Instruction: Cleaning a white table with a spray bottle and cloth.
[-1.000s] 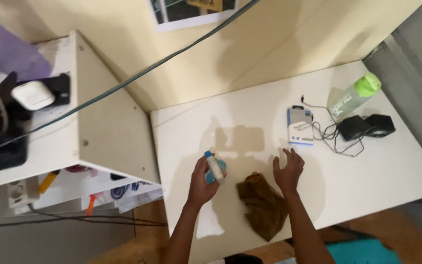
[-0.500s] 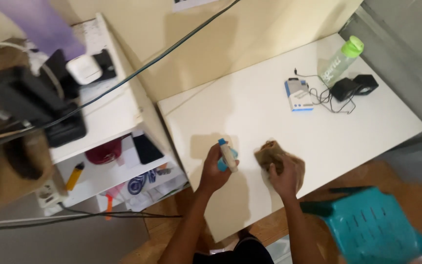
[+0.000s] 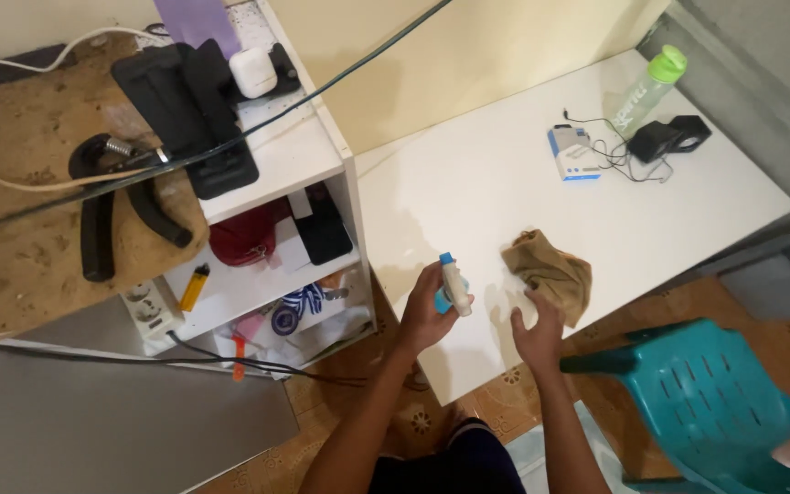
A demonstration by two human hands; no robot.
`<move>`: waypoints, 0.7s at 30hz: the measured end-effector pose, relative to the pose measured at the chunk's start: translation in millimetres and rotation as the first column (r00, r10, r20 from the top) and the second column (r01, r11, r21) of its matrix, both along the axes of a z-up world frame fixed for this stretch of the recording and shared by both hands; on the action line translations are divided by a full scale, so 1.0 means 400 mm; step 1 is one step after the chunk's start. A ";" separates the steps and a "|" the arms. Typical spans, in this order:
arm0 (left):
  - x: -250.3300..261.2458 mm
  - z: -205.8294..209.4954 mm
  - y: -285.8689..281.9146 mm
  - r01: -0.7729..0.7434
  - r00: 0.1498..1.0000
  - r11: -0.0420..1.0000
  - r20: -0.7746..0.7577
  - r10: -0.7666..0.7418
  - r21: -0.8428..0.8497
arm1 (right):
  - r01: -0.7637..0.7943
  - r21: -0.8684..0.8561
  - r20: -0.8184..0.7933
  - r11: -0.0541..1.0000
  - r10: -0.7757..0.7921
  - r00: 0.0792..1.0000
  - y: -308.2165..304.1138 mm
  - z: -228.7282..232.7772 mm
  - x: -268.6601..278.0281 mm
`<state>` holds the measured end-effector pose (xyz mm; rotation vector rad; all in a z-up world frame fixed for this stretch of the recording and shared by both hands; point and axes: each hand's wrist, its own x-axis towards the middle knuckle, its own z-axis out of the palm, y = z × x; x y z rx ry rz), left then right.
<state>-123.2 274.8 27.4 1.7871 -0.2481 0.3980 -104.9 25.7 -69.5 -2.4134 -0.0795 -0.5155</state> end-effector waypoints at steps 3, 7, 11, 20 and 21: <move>-0.006 -0.007 -0.005 -0.004 1.000 1.000 -0.019 0.004 -0.002 | -0.013 0.016 -0.010 1.000 0.013 1.000 -0.004 -0.003 0.002; -0.007 -0.005 -0.014 -0.018 1.000 0.997 -0.003 0.019 0.078 | -0.038 -0.009 -0.119 0.999 0.037 0.992 -0.022 0.008 0.024; -0.022 0.000 -0.025 -0.030 0.995 0.998 -0.098 0.035 0.050 | 0.044 -0.131 -0.218 0.990 -0.072 0.973 -0.037 0.029 0.042; -0.047 -0.055 -0.064 -0.043 0.990 0.999 -0.135 0.044 0.010 | 0.079 -0.350 -0.170 0.934 -0.146 0.974 -0.166 -0.047 0.167; -0.058 -0.053 -0.065 -0.046 0.991 0.999 -0.121 0.049 0.027 | 0.058 -0.350 -0.207 0.935 -0.138 0.969 -0.166 -0.020 0.170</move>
